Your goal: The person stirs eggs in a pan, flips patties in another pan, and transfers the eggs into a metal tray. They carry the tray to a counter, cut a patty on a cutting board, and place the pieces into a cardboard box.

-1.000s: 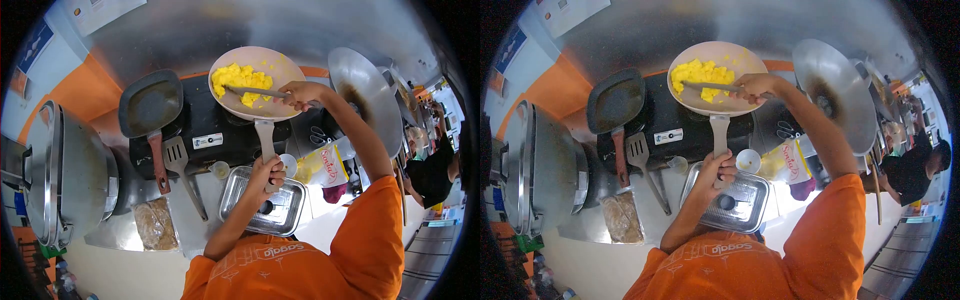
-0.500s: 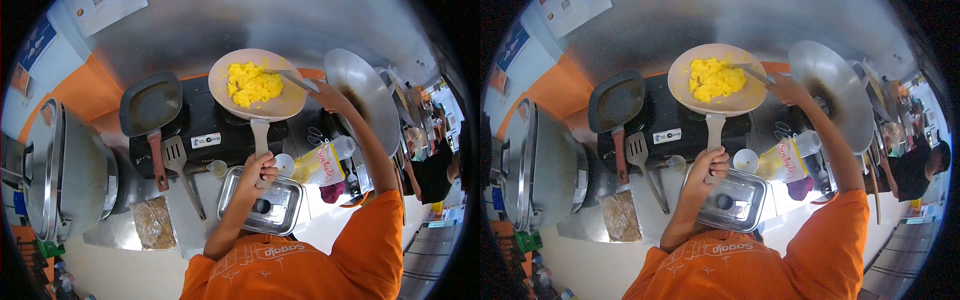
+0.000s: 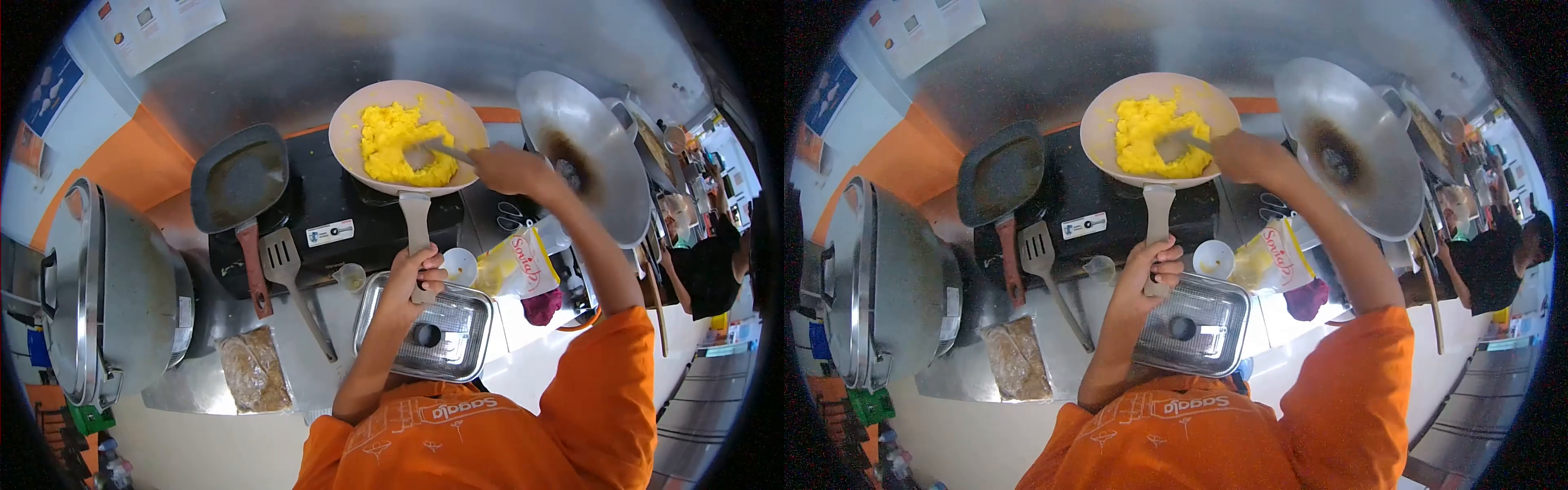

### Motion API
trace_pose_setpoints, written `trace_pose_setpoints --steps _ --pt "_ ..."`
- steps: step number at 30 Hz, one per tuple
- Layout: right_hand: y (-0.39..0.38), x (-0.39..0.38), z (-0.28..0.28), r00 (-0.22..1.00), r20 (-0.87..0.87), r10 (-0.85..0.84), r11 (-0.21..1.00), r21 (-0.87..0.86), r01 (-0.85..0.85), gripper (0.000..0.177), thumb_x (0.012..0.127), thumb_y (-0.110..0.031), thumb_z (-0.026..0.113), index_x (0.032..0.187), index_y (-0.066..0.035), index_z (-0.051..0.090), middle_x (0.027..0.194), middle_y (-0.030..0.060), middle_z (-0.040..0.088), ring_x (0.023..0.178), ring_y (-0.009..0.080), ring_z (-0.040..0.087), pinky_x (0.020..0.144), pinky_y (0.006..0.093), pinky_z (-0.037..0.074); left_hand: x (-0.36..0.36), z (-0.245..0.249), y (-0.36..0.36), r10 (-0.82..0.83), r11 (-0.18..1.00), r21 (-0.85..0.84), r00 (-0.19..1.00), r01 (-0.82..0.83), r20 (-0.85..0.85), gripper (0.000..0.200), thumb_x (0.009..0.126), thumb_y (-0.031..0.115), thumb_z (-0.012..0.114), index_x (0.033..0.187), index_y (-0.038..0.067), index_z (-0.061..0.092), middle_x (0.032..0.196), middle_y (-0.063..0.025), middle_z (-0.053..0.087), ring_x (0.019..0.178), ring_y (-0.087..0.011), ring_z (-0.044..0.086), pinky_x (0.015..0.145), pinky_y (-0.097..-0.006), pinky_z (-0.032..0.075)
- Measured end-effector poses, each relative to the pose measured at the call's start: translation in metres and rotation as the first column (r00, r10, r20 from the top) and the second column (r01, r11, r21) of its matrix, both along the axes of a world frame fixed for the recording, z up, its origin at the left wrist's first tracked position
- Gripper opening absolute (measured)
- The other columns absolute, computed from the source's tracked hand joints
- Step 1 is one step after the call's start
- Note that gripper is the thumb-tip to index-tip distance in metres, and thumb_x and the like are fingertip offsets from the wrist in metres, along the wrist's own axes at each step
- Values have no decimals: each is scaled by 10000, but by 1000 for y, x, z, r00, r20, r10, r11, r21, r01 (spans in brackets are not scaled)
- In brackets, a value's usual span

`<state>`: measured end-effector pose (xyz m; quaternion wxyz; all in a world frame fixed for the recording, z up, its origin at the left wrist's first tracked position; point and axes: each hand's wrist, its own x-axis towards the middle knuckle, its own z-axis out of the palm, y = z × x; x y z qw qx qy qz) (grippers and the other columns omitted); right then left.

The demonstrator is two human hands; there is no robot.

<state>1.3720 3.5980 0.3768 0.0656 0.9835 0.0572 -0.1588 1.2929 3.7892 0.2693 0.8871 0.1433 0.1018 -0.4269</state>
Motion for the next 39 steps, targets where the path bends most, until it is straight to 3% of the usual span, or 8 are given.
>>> trace_pose_setpoints --steps 6,11,15,21,27,29,31,39 --pt "-5 1 15 971 91 223 974 -58 -218 183 804 -142 421 892 -8 508 830 189 572 783 311 560 638 405 441 2 -3 10 -10 999 -35 1000 10 11 121 826 76 462 760 106 366 586 38 353 448 -11 286 343 -138 230" --pt "-5 1 70 991 -29 -134 980 145 137 196 808 -150 418 862 16 506 653 153 558 466 272 522 442 369 410 2 0 8 -20 1000 11 1000 20 12 127 826 90 474 764 109 365 582 42 351 446 -9 290 338 -137 231" --pt "-69 86 17 981 -166 -98 981 -184 67 195 767 -98 429 849 8 570 659 194 582 417 205 553 336 315 421 2 4 8 -21 994 104 999 16 42 155 809 118 522 777 106 371 582 45 353 441 -7 313 324 -131 235" --pt "-77 141 -20 851 -468 -236 806 395 441 243 803 -229 437 828 -32 577 519 48 478 332 111 390 272 247 287 3 7 11 -53 985 168 997 44 48 114 802 88 510 849 90 407 589 42 340 446 -15 299 332 -141 228" --pt "-58 121 -14 956 -282 84 900 434 49 323 850 -293 409 1061 -76 522 550 48 462 372 123 437 339 253 353 1 9 15 -50 986 163 999 46 21 101 801 61 485 879 86 427 594 40 338 452 -15 289 338 -141 228" --pt "-84 115 -40 817 294 496 794 227 -564 335 827 -240 448 1123 -89 493 573 74 510 452 184 501 406 294 398 2 10 14 -35 989 143 999 35 -6 102 801 63 487 881 86 429 592 42 339 450 -13 290 336 -140 229" --pt "-83 94 -37 700 420 578 750 66 -658 358 804 -185 473 1151 -96 479 620 94 552 537 239 544 470 332 427 2 10 14 -24 993 116 1000 26 -19 89 803 73 492 860 87 426 589 42 344 446 -13 297 334 -138 228" --pt "-13 -67 27 950 149 276 955 -156 -253 449 769 -107 491 1205 -173 410 694 111 554 576 263 560 529 372 443 3 -1 11 -27 998 50 1000 27 -14 84 823 101 476 787 103 400 584 40 352 438 -14 310 331 -146 230"
